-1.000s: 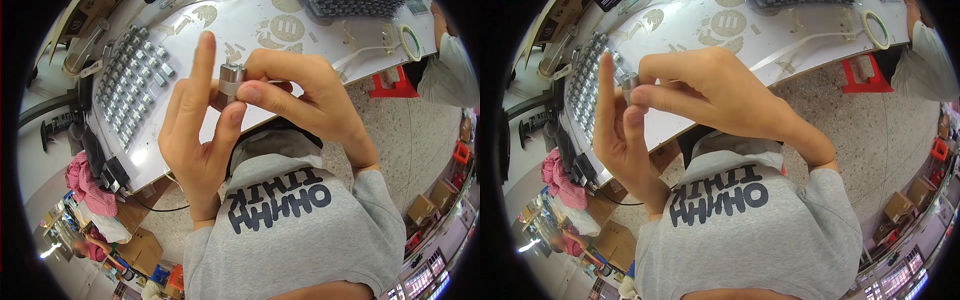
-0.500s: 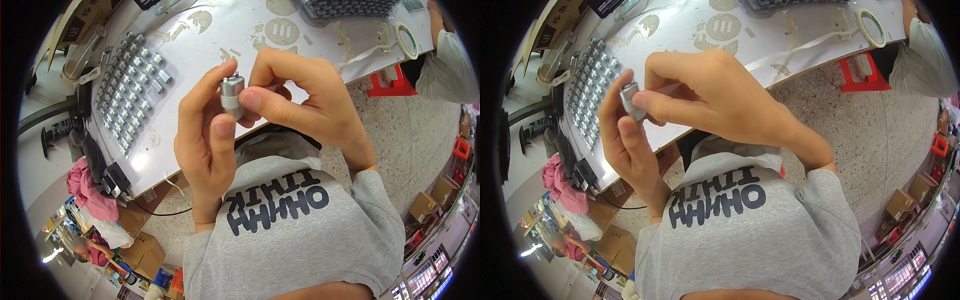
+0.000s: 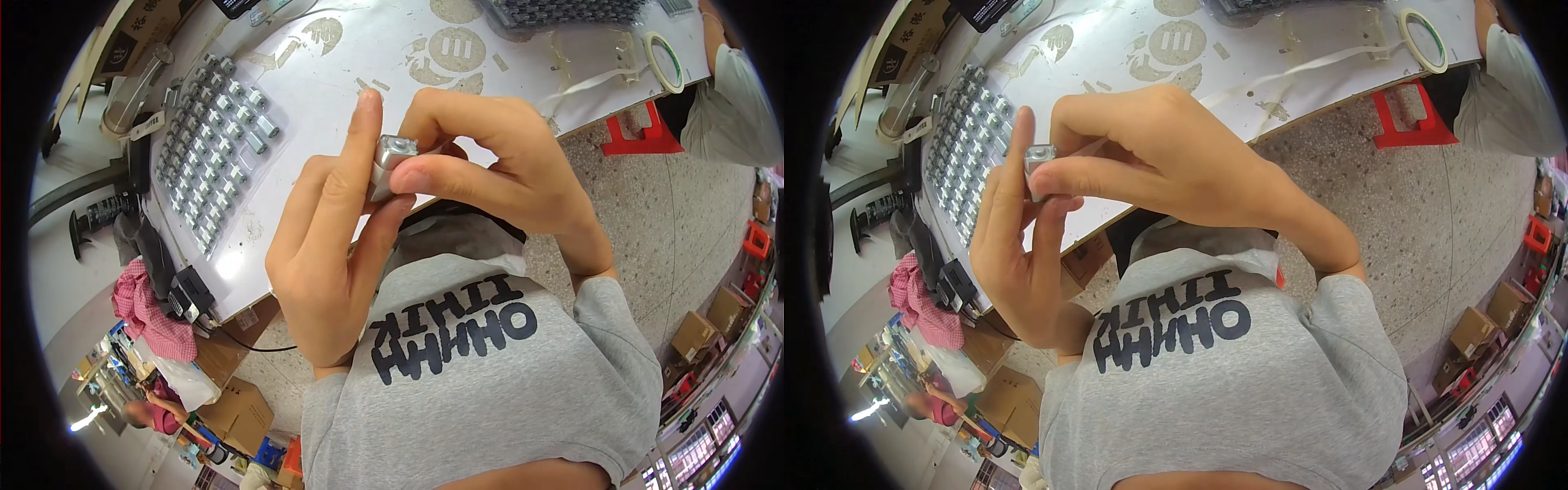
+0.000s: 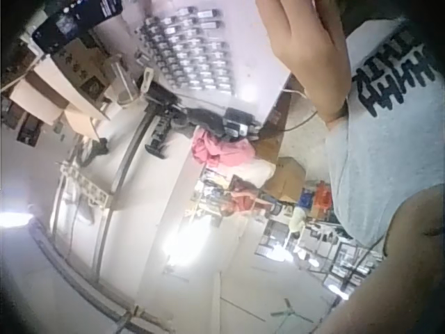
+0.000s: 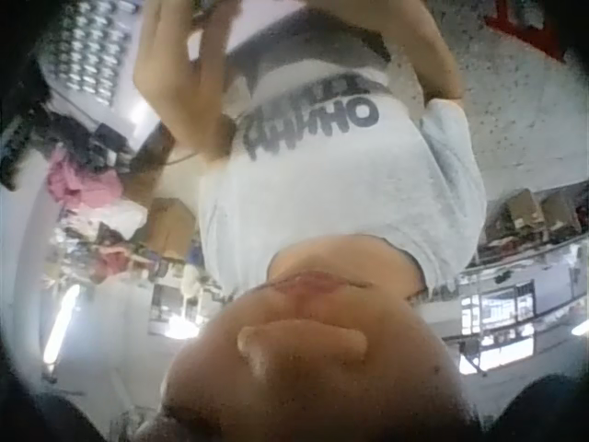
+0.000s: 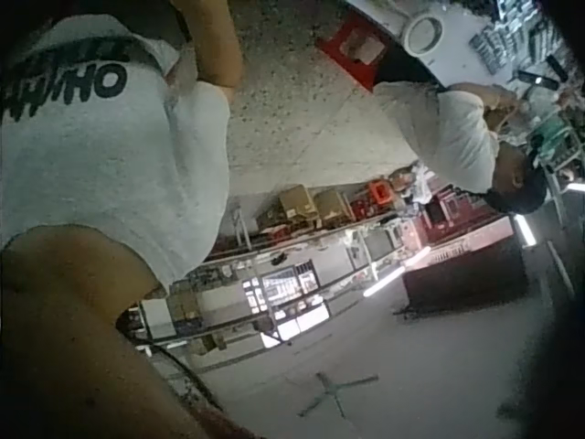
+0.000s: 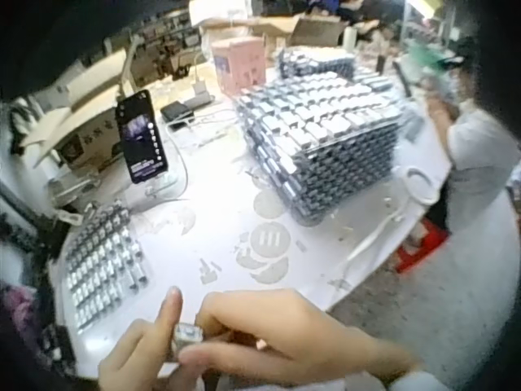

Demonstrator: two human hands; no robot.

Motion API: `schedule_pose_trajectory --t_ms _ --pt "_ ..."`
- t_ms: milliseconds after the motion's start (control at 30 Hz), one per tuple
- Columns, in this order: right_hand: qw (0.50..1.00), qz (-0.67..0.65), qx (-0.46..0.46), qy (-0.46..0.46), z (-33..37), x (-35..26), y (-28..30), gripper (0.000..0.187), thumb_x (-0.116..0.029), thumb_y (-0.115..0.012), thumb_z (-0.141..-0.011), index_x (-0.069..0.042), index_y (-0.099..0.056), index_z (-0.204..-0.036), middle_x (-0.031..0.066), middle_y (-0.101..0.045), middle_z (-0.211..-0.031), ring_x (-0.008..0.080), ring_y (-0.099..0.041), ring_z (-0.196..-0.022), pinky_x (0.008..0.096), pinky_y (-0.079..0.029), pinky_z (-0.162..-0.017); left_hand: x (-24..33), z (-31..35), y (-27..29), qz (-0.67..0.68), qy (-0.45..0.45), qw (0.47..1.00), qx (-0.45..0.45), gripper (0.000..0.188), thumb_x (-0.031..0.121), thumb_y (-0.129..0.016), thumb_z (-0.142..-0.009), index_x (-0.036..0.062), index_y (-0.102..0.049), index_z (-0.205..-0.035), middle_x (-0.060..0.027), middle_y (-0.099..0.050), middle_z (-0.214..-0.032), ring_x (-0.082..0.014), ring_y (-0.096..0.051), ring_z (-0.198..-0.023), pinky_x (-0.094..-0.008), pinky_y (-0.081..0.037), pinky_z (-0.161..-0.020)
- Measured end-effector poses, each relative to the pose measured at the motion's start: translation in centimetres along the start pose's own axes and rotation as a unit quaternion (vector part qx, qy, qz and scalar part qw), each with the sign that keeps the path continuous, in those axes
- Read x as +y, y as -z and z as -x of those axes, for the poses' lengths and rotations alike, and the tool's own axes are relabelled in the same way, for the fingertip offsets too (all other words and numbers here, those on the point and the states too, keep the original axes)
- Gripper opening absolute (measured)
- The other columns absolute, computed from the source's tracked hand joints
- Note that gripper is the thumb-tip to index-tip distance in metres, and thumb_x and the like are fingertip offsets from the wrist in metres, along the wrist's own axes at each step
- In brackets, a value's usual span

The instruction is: The person repeatedly picks up small silver cylindrical components from a table, wraps each one with a strip of white tape, and places it back into a plastic tray. They then move the tray into a cardboard box and later arrange more components on the table.

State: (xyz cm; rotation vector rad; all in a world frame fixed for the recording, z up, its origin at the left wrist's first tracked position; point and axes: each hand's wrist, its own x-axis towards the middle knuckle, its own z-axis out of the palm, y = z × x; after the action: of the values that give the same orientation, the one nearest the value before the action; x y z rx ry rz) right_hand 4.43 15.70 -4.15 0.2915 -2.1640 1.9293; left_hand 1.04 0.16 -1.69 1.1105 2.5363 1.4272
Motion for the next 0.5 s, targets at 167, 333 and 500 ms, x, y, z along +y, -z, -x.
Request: schedule_pose_trajectory --t_ms 167,333,500 --pt "0.999 -0.035 -0.011 -0.028 0.4 0.0 0.4 0.015 -0.015 -0.058 -0.081 -0.001 -0.054 -0.080 0.0050 -0.055 -0.060 0.0093 -0.049 -0.051 0.0224 -0.037 -0.047 0.2 -0.1 -0.5 0.058 0.027 0.997 0.032 0.042 -0.007 -0.058 -0.072 -0.0019 -0.050 -0.113 -0.0073 -0.056 -0.081 -0.0107 -0.055 -0.067 -0.0217 -0.049 -0.060" --pt "0.989 -0.098 -0.012 -0.114 0.5 -1.2 0.8 0.011 -0.010 -0.055 -0.081 0.001 -0.054 -0.081 0.0039 -0.054 -0.059 0.0065 -0.047 -0.050 0.0209 -0.036 -0.046 0.2 0.0 -0.8 0.113 0.077 0.989 0.055 0.038 -0.006 -0.061 -0.070 -0.0023 -0.050 -0.106 -0.0108 -0.058 -0.084 -0.0115 -0.057 -0.069 -0.0212 -0.049 -0.059" --pt "0.983 -0.124 -0.009 -0.133 0.5 -2.6 1.0 0.007 -0.006 -0.056 -0.080 0.001 -0.054 -0.078 -0.0011 -0.050 -0.060 0.0025 -0.042 -0.048 0.0159 -0.030 -0.044 0.0 -0.1 -0.3 0.135 0.099 0.985 0.036 0.039 -0.004 -0.068 -0.065 0.0003 -0.054 -0.102 -0.0066 -0.059 -0.099 -0.0097 -0.058 -0.069 -0.0212 -0.050 -0.060"
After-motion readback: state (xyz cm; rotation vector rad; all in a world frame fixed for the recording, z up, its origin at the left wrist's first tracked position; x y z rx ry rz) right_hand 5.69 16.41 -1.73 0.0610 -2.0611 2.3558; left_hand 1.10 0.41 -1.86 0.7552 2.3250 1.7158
